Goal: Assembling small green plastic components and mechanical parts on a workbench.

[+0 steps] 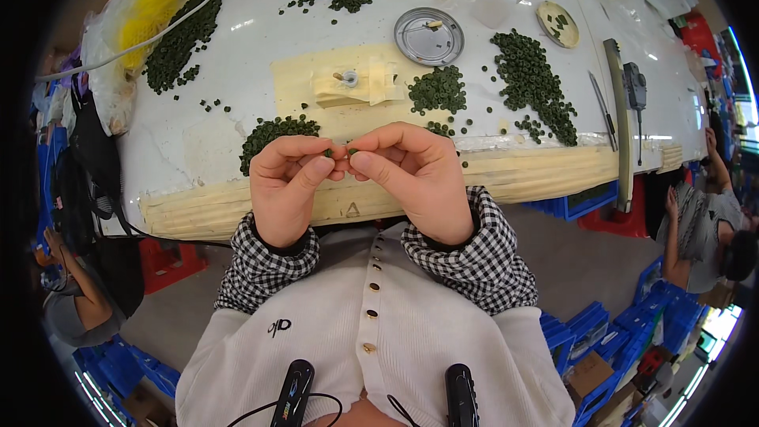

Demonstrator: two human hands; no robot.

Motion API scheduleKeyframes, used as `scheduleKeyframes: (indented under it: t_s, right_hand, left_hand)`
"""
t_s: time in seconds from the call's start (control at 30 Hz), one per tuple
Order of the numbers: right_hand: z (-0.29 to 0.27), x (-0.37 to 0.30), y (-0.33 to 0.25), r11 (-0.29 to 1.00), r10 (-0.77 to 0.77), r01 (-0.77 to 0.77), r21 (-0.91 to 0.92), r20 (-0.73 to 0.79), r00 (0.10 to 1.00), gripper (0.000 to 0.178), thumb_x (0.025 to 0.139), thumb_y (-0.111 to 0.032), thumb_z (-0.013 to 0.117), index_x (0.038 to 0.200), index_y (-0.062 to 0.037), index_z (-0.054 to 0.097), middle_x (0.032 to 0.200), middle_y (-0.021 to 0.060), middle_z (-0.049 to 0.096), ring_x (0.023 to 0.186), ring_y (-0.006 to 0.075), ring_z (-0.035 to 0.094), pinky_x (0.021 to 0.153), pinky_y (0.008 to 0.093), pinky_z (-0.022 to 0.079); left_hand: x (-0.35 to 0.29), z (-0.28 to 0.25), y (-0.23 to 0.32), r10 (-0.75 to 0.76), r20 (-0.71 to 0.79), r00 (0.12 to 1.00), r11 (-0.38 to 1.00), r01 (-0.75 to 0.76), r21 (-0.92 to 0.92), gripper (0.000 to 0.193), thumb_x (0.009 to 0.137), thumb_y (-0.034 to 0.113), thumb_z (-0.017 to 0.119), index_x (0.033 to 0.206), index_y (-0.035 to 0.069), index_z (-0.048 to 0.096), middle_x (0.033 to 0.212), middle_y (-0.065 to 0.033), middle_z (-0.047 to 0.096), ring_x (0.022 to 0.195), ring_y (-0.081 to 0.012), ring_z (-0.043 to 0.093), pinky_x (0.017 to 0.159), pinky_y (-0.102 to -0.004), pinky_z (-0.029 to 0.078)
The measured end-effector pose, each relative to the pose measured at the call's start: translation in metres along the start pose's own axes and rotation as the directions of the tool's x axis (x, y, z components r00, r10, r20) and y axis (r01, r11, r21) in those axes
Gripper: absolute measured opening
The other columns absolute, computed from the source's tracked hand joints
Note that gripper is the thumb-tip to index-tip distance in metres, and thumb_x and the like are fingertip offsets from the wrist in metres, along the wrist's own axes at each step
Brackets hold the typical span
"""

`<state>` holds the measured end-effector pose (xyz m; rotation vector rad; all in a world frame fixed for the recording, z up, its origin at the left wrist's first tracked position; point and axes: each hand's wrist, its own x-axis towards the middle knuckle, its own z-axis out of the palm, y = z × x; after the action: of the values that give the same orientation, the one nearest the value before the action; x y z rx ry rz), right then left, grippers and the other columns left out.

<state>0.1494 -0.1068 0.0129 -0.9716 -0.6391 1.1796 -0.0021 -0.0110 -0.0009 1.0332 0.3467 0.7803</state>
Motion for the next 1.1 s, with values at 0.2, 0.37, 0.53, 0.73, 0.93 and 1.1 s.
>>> scheduleKeyframes:
  t_s: [0.2,0.37,0.53,0.73,0.93,1.1]
  right_hand:
    - [0.003,0.002,0.0,0.997,-0.067,0.067,-0.047,-0.007,0.998,0.014,0.089,0.003,0.062,0.103,0.0046,0.06,0.098,0.0107,0.068,0.093,0.0149,0.066,0.084,0.0267,0.052]
    - [0.005,0.0,0.006,0.948,-0.194,0.161,-0.275,-0.098,0.976,0.016,0.086,0.005,0.063,0.102,0.0048,0.059,0.098,0.0096,0.067,0.093,0.014,0.065,0.084,0.0267,0.052]
    - [0.007,-0.001,0.003,0.925,-0.205,0.148,-0.35,-0.132,0.97,0.016,0.085,0.004,0.065,0.101,0.004,0.064,0.097,0.0084,0.066,0.09,0.0127,0.065,0.082,0.0257,0.052]
    - [0.008,0.003,0.002,0.896,-0.243,0.182,-0.406,-0.103,0.965,0.016,0.084,0.003,0.067,0.1,0.0022,0.068,0.093,0.0083,0.065,0.085,0.0122,0.064,0.078,0.0246,0.052]
    - [0.005,0.003,0.004,0.793,-0.36,0.27,-0.546,-0.063,0.931,0.016,0.082,0.003,0.068,0.099,0.0022,0.069,0.089,0.009,0.067,0.081,0.0143,0.064,0.072,0.025,0.05]
    - [0.009,0.009,0.011,0.692,-0.492,0.379,-0.615,-0.016,0.871,0.016,0.08,0.005,0.068,0.096,0.0019,0.069,0.088,0.0102,0.067,0.078,0.0169,0.063,0.069,0.0253,0.049]
  left_hand:
    - [-0.001,0.001,0.002,-0.035,-0.032,0.999,0.999,0.036,0.009,0.018,0.09,-0.004,0.059,0.108,-0.006,0.061,0.1,-0.0159,0.069,0.09,-0.0169,0.067,0.081,-0.028,0.055]
    - [0.001,0.002,0.0,0.013,-0.016,1.0,1.0,-0.013,0.002,0.018,0.09,-0.004,0.06,0.108,-0.006,0.061,0.101,-0.0155,0.068,0.093,-0.017,0.066,0.084,-0.0285,0.054]
    - [0.001,-0.001,0.0,0.028,0.004,1.0,1.0,-0.028,-0.01,0.018,0.09,-0.004,0.06,0.107,-0.006,0.062,0.101,-0.0146,0.068,0.094,-0.0172,0.065,0.085,-0.0288,0.053]
    - [0.0,-0.001,0.0,0.031,0.013,0.999,0.999,-0.032,0.033,0.019,0.089,-0.005,0.06,0.108,-0.006,0.063,0.105,-0.0153,0.068,0.097,-0.0175,0.065,0.087,-0.0289,0.052]
    - [0.0,0.0,0.001,0.028,0.029,0.999,0.999,-0.029,0.031,0.02,0.089,-0.007,0.059,0.109,-0.006,0.062,0.109,-0.0173,0.067,0.102,-0.0187,0.064,0.091,-0.0303,0.05]
    - [0.001,-0.001,0.0,0.035,-0.012,0.999,0.999,-0.035,-0.017,0.019,0.089,-0.006,0.059,0.109,-0.006,0.062,0.109,-0.0177,0.067,0.102,-0.0193,0.064,0.091,-0.0311,0.051]
